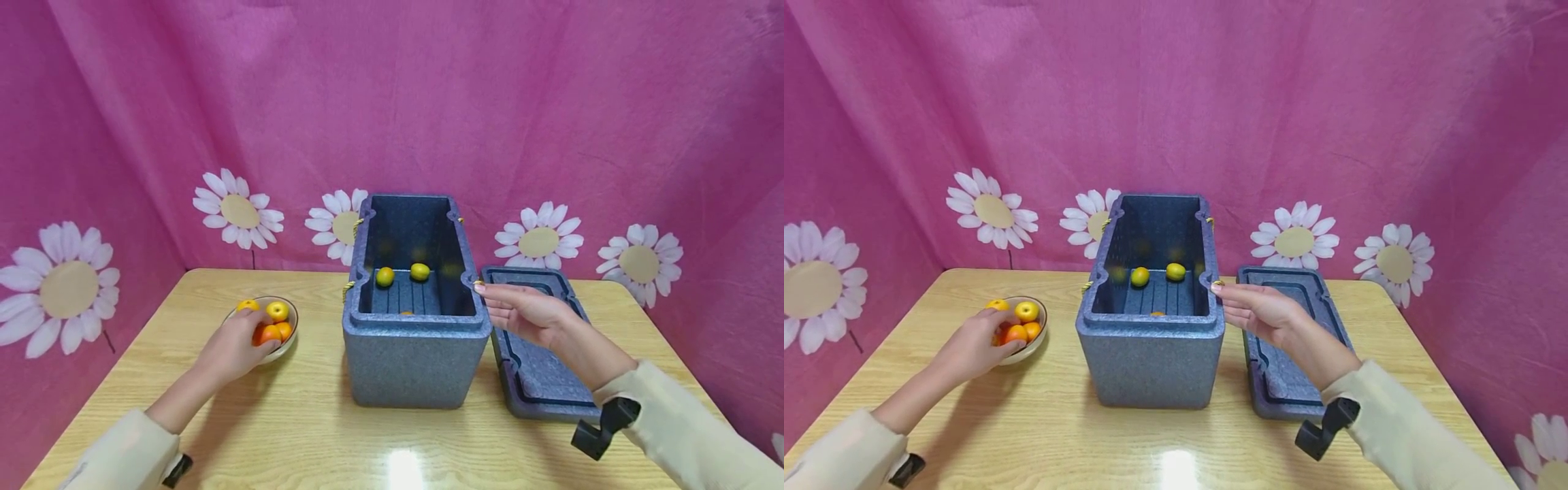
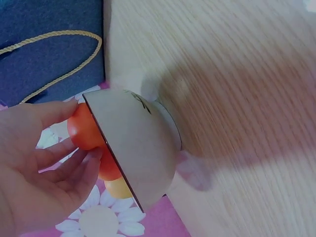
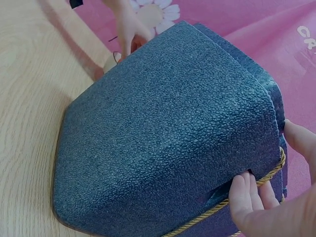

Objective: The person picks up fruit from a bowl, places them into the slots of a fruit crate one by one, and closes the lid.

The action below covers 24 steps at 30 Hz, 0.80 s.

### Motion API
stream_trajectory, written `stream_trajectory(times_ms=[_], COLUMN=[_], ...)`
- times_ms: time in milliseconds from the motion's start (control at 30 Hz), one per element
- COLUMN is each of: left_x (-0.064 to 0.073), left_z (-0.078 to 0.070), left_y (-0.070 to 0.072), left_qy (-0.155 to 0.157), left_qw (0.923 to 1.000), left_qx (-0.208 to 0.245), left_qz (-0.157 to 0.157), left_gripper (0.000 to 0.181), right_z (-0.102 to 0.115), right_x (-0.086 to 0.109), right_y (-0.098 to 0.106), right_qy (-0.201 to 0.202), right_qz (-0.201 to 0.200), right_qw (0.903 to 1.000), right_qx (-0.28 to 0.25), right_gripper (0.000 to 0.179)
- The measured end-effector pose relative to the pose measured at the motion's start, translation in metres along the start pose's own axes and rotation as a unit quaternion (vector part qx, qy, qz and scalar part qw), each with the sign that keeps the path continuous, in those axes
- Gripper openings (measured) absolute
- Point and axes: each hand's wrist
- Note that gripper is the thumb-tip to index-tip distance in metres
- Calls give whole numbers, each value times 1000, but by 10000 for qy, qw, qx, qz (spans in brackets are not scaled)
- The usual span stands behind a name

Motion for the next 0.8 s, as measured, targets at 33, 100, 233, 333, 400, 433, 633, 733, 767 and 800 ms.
stream_trajectory(times_ms=[33, 100, 233, 333, 400, 433, 633, 733, 767, 800], left_x=[1, 2, 2, 2, 2, 1, 3, 4, 4, 4], left_z=[0, 0, 1, 2, 2, 3, 5, 6, 6, 6], left_y=[0, 1, 1, 1, 1, 1, -1, -2, -3, -3], left_qy=[28, 66, 94, 43, 5, -7, 12, 12, 14, 23], left_qw=[10000, 9998, 9995, 9994, 9994, 9994, 9991, 9989, 9989, 9988], left_qx=[58, 167, 304, 331, 345, 349, 422, 459, 476, 481], left_qz=[4, -1, -21, -61, -79, -84, -12, -4, -4, -10], left_gripper=[25, 25, 25, 23, 23, 23, 23, 23, 23, 23], right_z=[0, -1, 0, 1, 2, 2, 1, 0, 0, 0], right_x=[0, 1, 1, 1, 1, 1, 2, 2, 2, 2], right_y=[0, 0, -1, -1, -1, -1, -2, -3, -3, -3], right_qy=[-6, 3, -17, -15, -18, -21, -116, -109, -102, -89], right_qz=[-8, 10, -32, -50, -67, -73, -127, -123, -129, -127], right_qw=[10000, 10000, 10000, 9999, 9999, 9999, 9998, 9998, 9998, 9998], right_qx=[-20, -33, 38, 109, 127, 136, 54, 90, 95, 110], right_gripper=[75, 77, 80, 81, 80, 80, 81, 82, 82, 82])
Point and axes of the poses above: each hand's wrist, its own x-axis away from the middle knuckle, its own y-axis out of the back of the hand, z = x × y, and after that the axes turned 8 degrees about -y, right-handed
